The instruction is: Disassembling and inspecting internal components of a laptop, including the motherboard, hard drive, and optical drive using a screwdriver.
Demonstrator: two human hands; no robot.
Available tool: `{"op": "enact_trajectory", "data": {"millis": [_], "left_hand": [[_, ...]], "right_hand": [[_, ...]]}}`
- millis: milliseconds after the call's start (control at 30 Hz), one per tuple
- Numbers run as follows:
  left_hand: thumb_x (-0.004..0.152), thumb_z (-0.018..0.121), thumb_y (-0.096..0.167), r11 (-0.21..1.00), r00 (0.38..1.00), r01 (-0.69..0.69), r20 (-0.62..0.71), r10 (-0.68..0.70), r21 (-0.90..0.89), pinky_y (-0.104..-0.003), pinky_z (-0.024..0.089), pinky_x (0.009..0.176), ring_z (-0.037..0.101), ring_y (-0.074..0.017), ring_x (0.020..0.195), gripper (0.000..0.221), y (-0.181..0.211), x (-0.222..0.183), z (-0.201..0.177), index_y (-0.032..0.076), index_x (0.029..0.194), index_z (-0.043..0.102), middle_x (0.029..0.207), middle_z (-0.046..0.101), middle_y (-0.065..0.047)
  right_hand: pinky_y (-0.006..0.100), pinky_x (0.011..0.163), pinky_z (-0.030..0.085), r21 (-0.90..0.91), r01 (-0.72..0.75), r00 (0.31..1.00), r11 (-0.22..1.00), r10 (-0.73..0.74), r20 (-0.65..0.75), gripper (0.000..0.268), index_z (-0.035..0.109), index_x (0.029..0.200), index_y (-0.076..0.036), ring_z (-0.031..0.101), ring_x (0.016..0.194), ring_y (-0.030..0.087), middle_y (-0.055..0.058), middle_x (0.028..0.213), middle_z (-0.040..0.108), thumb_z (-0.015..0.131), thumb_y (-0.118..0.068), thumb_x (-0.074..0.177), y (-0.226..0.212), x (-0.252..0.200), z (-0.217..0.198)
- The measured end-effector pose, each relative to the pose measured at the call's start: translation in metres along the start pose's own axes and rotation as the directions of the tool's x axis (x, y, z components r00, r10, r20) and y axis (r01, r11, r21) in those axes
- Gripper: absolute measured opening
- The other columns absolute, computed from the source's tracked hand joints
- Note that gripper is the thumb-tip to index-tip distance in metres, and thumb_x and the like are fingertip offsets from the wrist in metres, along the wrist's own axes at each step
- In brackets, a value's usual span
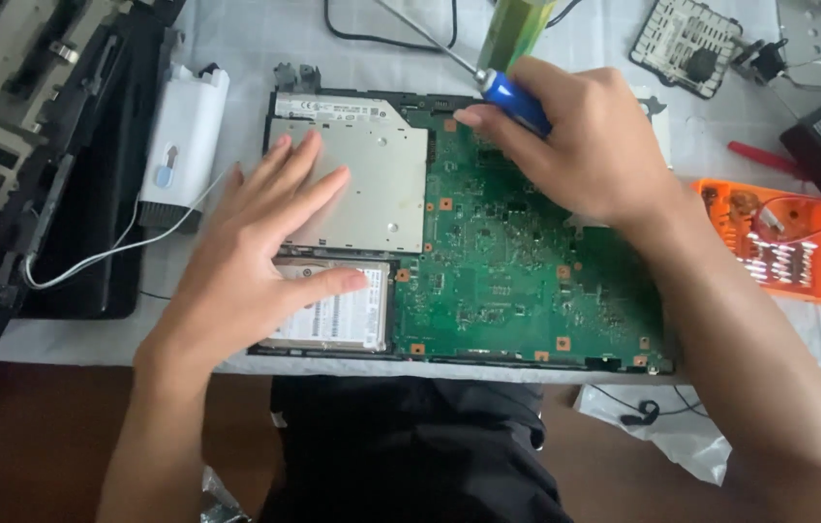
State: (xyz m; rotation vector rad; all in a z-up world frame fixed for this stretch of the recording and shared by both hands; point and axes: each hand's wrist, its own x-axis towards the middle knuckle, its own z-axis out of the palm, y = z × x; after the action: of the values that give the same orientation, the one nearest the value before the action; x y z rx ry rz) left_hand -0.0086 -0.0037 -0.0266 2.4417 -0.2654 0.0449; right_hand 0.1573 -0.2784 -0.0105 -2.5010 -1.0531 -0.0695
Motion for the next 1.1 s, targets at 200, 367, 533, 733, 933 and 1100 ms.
{"op": "enact_trajectory", "data": {"millis": [200,367,533,733,933,1100], "left_hand": [[0.082,0.082,0.034,0.996,0.999,0.048,0.024,-0.046,-0.077,-0.064,0.013,0.122,0.017,-0.0314,0.157,0.083,-0.001,0.001,-0.008,0.016,0.154,0.045,0.169,0.026,-0.012],[0.086,0.079,0.021,0.992,0.986,0.030,-0.159,-0.050,-0.125,-0.054,0.030,0.120,0.035,-0.0353,0.149,0.067,0.011,-0.013,-0.013,0.001,0.144,0.052,0.158,0.041,-0.022],[0.095,0.079,0.015,0.985,0.896,0.169,-0.413,-0.162,-0.020,-0.035,0.051,0.077,0.061,-0.0222,0.081,0.041,0.014,-0.047,-0.009,-0.005,0.128,0.067,0.110,0.069,-0.014],[0.095,0.074,0.027,0.958,0.888,0.288,-0.378,-0.263,0.011,-0.035,0.055,0.073,0.066,-0.0189,0.076,0.038,0.011,-0.060,0.003,0.002,0.123,0.067,0.083,0.069,-0.005],[0.101,0.067,0.029,0.976,0.891,0.206,-0.426,-0.159,0.067,-0.039,0.050,0.081,0.056,-0.0187,0.067,0.047,0.009,-0.056,0.012,0.000,0.138,0.058,0.068,0.056,0.001],[0.103,0.065,0.028,0.963,0.892,0.233,-0.424,-0.157,0.134,-0.040,0.053,0.078,0.054,-0.0184,0.066,0.044,0.011,-0.054,0.017,0.000,0.137,0.063,0.069,0.053,-0.001]], "right_hand": [[0.043,0.056,0.031,0.015,0.045,0.998,0.999,-0.044,-0.048,0.050,0.047,0.088,-0.007,0.031,0.056,0.030,0.007,0.059,0.037,0.074,-0.038,0.116,-0.001,-0.001,0.002],[0.038,0.053,0.032,0.058,0.090,0.993,0.994,-0.085,-0.082,0.047,0.049,0.088,-0.006,0.042,0.054,0.022,0.006,0.064,0.048,0.074,-0.034,0.115,-0.001,0.002,0.008],[0.042,0.055,0.033,-0.036,0.049,0.997,0.998,-0.051,-0.052,0.054,0.046,0.086,-0.007,0.042,0.054,0.028,0.007,0.060,0.043,0.073,-0.044,0.114,-0.002,-0.002,0.007],[0.037,0.057,0.036,-0.071,-0.050,0.997,0.996,0.045,-0.064,0.043,0.056,0.089,-0.007,0.040,0.053,0.020,0.004,0.063,0.046,0.074,-0.036,0.115,0.002,-0.052,-0.022],[0.036,0.067,0.037,0.120,-0.540,0.760,0.833,0.544,-0.356,0.043,0.059,0.089,-0.006,0.049,0.074,0.015,0.003,0.079,0.058,0.070,-0.026,0.125,0.007,-0.104,-0.007],[0.033,0.074,0.044,0.277,-0.388,0.770,0.879,0.474,-0.427,0.017,0.070,0.108,-0.003,0.056,0.080,0.017,0.006,0.091,0.067,0.067,-0.018,0.115,-0.012,-0.100,0.002]]}}
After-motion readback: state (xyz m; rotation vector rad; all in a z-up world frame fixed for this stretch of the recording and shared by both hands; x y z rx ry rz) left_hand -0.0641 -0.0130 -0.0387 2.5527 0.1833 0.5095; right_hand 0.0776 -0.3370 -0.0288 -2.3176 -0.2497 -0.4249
